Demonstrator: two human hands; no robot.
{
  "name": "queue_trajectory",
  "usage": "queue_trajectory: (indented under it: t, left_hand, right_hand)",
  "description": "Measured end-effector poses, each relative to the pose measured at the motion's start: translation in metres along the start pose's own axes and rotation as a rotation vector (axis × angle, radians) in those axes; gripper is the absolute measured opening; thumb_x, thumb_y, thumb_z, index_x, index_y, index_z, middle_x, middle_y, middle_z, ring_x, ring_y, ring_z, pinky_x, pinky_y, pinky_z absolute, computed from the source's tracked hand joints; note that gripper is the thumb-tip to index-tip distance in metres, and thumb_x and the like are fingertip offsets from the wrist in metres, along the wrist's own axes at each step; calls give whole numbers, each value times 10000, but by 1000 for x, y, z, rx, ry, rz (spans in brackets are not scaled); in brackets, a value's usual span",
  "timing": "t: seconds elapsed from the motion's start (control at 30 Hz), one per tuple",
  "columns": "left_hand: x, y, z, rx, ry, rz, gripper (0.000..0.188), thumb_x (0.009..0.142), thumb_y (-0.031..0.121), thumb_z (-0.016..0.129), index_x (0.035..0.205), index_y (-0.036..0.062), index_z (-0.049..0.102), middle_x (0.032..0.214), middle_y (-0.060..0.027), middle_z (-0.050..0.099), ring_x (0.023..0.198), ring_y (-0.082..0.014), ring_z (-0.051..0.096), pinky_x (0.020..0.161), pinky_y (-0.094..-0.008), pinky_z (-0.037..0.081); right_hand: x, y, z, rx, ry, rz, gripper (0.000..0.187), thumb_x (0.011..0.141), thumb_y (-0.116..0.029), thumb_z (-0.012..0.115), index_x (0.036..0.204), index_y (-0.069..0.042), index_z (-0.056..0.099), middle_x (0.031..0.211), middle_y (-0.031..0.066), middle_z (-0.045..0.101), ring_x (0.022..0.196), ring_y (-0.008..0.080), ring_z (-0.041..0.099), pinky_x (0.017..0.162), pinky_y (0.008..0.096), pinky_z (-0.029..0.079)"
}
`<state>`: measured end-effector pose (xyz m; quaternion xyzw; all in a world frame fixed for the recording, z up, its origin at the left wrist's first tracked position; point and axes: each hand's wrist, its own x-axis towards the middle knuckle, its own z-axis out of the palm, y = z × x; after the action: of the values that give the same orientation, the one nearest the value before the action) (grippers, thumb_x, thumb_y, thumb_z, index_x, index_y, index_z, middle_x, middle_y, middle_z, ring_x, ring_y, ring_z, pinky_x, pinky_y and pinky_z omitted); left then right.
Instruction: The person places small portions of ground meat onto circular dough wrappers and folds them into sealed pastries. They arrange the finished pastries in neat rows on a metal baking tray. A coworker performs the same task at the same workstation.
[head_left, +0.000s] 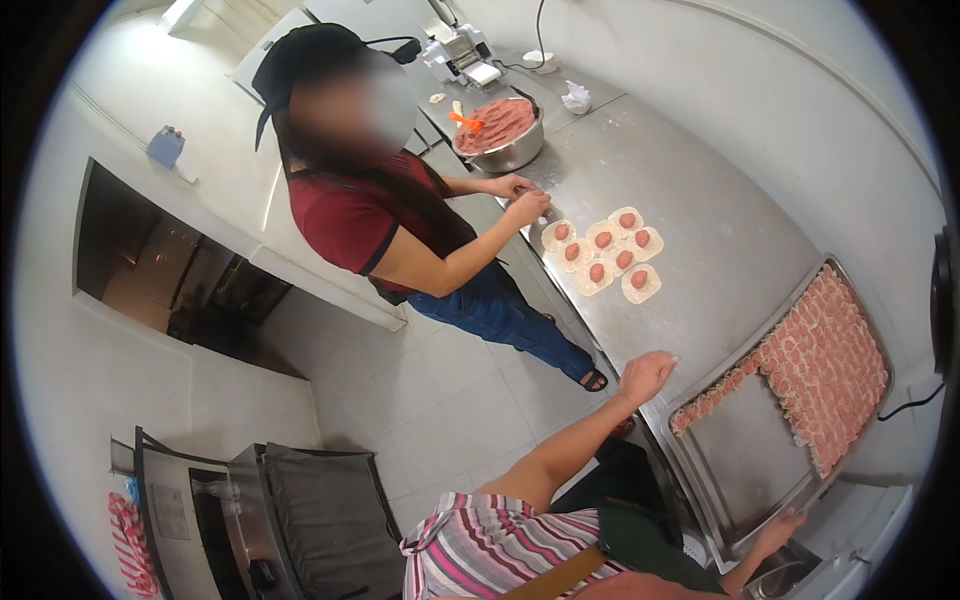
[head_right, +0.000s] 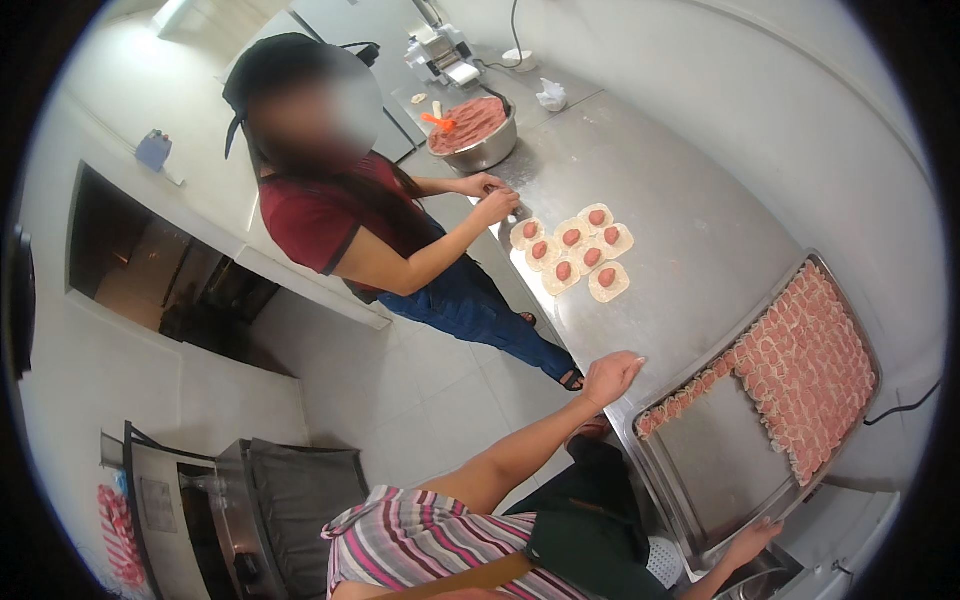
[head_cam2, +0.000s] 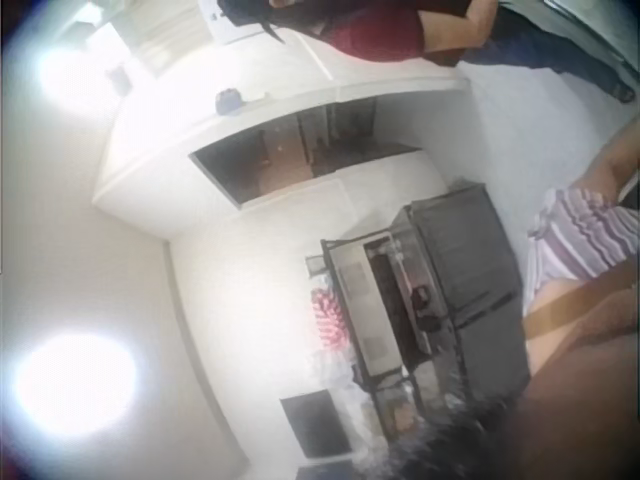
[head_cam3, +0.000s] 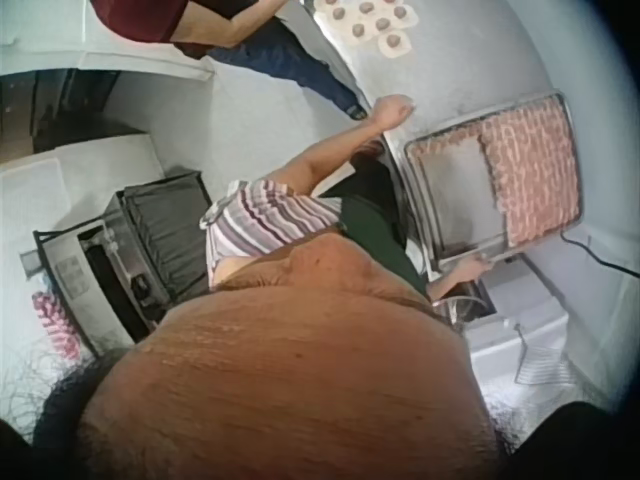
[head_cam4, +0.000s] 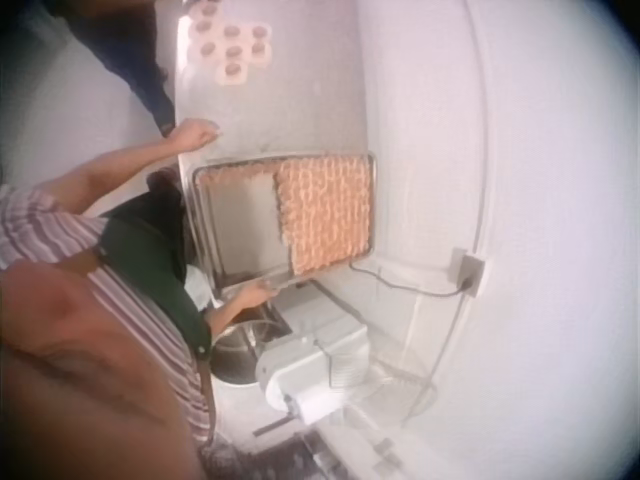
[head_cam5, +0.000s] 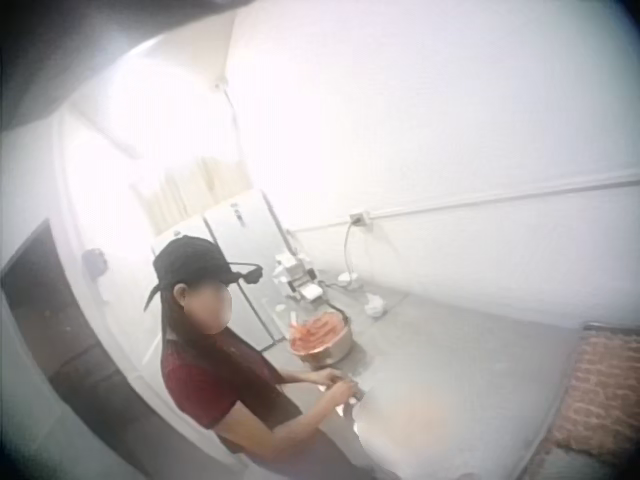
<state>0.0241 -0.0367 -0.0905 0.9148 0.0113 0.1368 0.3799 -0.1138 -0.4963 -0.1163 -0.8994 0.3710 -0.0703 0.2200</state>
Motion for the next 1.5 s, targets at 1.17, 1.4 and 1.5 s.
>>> queue_trajectory:
  t: [1.17, 1.4, 1.5]
  left_hand:
    - [0, -3, -5, -49, 11, 22, 399, 960, 310, 501, 698, 20, 581, 698, -159, 576, 704, -354, 585, 637, -447, 472]
    - [0, 1, -8, -55, 21, 24, 392, 957, 301, 507, 700, 16, 584, 695, -161, 574, 701, -353, 587, 633, -447, 474]
    - [0, 0, -7, -46, 33, 35, 392, 957, 296, 508, 694, 14, 578, 686, -162, 569, 698, -351, 587, 630, -446, 473]
  right_hand:
    - [2, 9, 9, 10, 40, -11, 444, 1017, -240, 400, 1399, -32, 311, 1212, 285, 558, 1093, 443, 552, 850, 461, 443]
    - [4, 14, 11, 22, 53, -42, 439, 1015, -228, 401, 1390, -17, 315, 1203, 292, 559, 1087, 443, 556, 844, 464, 444]
    - [4, 12, 10, 10, 47, -35, 443, 1015, -235, 402, 1389, -15, 315, 1202, 300, 557, 1082, 446, 558, 841, 466, 446]
